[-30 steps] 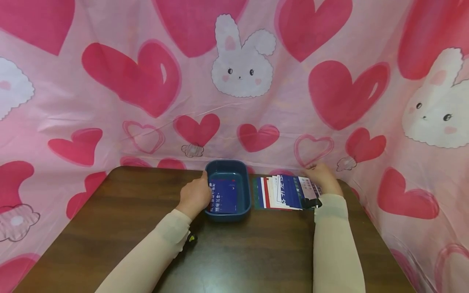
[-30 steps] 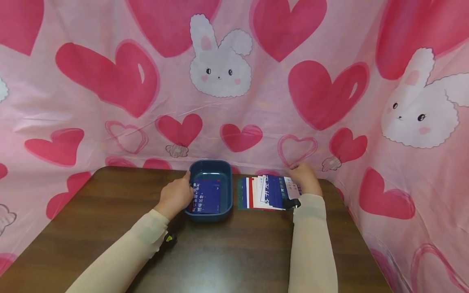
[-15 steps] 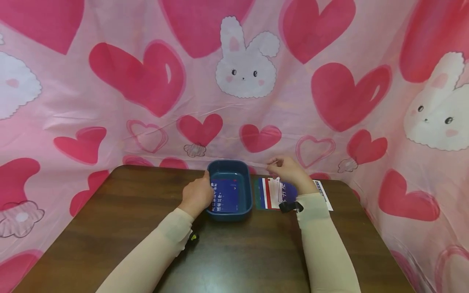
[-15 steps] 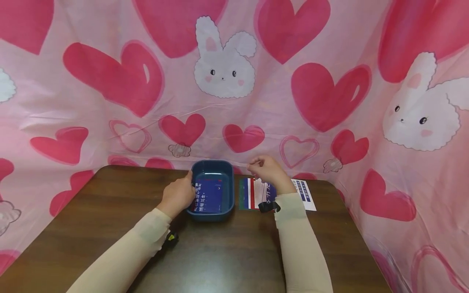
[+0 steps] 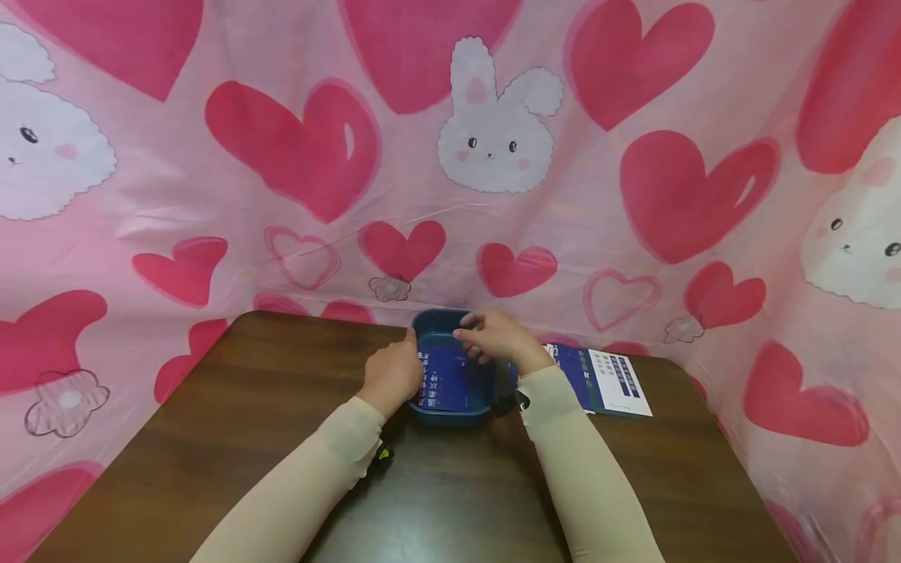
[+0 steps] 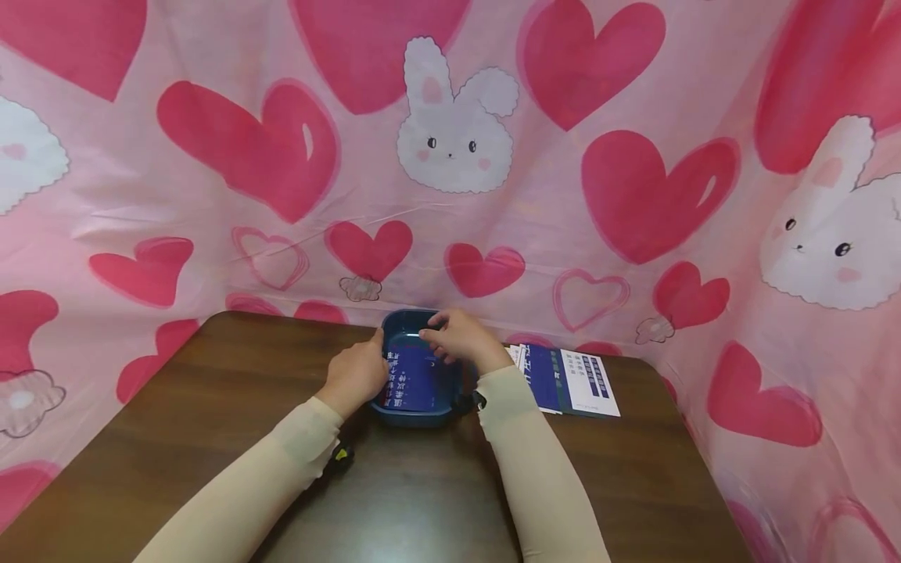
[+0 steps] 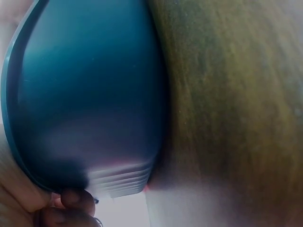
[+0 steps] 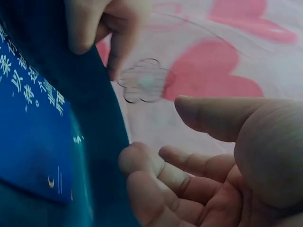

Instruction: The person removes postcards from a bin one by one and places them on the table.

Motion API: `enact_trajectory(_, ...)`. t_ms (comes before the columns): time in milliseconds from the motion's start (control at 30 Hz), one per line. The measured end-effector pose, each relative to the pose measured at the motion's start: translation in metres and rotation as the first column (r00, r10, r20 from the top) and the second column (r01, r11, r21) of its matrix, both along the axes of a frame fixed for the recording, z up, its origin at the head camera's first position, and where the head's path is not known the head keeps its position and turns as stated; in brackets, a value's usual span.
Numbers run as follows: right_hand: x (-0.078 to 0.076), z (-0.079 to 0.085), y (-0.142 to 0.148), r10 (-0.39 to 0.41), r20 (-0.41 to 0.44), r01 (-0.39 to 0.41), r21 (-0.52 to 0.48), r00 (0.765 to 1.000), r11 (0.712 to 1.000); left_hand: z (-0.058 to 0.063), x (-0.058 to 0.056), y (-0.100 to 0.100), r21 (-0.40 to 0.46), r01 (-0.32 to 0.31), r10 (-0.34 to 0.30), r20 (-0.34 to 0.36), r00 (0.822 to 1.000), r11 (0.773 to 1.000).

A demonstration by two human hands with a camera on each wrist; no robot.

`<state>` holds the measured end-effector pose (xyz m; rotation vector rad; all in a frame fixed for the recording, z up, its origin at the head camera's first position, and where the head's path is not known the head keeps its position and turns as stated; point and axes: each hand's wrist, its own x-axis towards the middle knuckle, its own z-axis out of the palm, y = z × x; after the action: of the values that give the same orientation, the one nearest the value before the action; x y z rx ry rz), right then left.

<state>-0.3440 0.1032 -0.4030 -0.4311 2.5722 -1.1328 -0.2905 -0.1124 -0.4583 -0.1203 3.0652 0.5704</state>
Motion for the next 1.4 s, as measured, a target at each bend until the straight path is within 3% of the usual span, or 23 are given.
enact_trajectory(233,-0.015,-0.008,-0.033,-0.003,-0.059,0.015,0.204,0.998,0.979,0.0,-0.001,0.002,-0.015,-0.006,0.006,-0.017,1.0,1.0)
enact_trajectory(400,-0.016,-0.017,-0.043,0.0,-0.039,0.016,0.414,0.999,0.91,0.001,-0.001,0.004,-0.009,0.005,-0.005,0.004,1.0,1.0)
enact_trajectory(600,-0.013,-0.027,-0.051,-0.005,-0.078,0.046,0.532,0.997,0.845,0.0,-0.001,0.003,-0.01,0.007,-0.007,0.011,1.0,1.0)
enact_trajectory(700,-0.024,-0.04,-0.055,-0.01,-0.089,0.06,0.584,0.996,0.81,0.0,-0.001,0.002,-0.01,0.01,-0.01,0.003,1.0,1.0)
enact_trajectory(833,-0.026,-0.048,-0.057,-0.009,-0.084,0.057,0.587,0.996,0.808,-0.001,-0.001,0.001,-0.015,0.013,-0.013,-0.014,1.0,1.0)
enact_trajectory(900,-0.014,-0.038,-0.058,-0.006,-0.095,0.059,0.563,0.995,0.824,-0.001,-0.001,0.001,-0.021,0.014,-0.014,-0.02,1.0,1.0)
enact_trajectory(967,-0.015,-0.039,-0.057,-0.009,-0.113,0.07,0.548,0.994,0.833,-0.001,-0.001,0.001,-0.025,0.016,-0.017,-0.024,1.0,1.0)
enact_trajectory(1033,-0.021,-0.04,-0.055,-0.008,-0.138,0.081,0.534,0.99,0.842,-0.001,-0.001,0.001,-0.025,0.018,-0.018,-0.026,0.999,1.0)
enact_trajectory(1233,-0.084,-0.084,-0.035,0.038,-0.285,0.103,0.463,0.958,0.88,-0.002,-0.001,0.001,-0.022,0.011,-0.012,-0.045,0.999,1.0)
enact_trajectory(1300,-0.092,-0.087,-0.03,0.023,-0.281,0.095,0.399,0.959,0.912,-0.003,-0.002,0.001,-0.024,0.01,-0.011,-0.049,0.999,1.0)
enact_trajectory(1400,-0.077,-0.069,-0.027,-0.011,-0.255,0.1,0.338,0.967,0.936,-0.003,-0.002,0.0,-0.022,0.015,-0.016,-0.048,0.999,1.0)
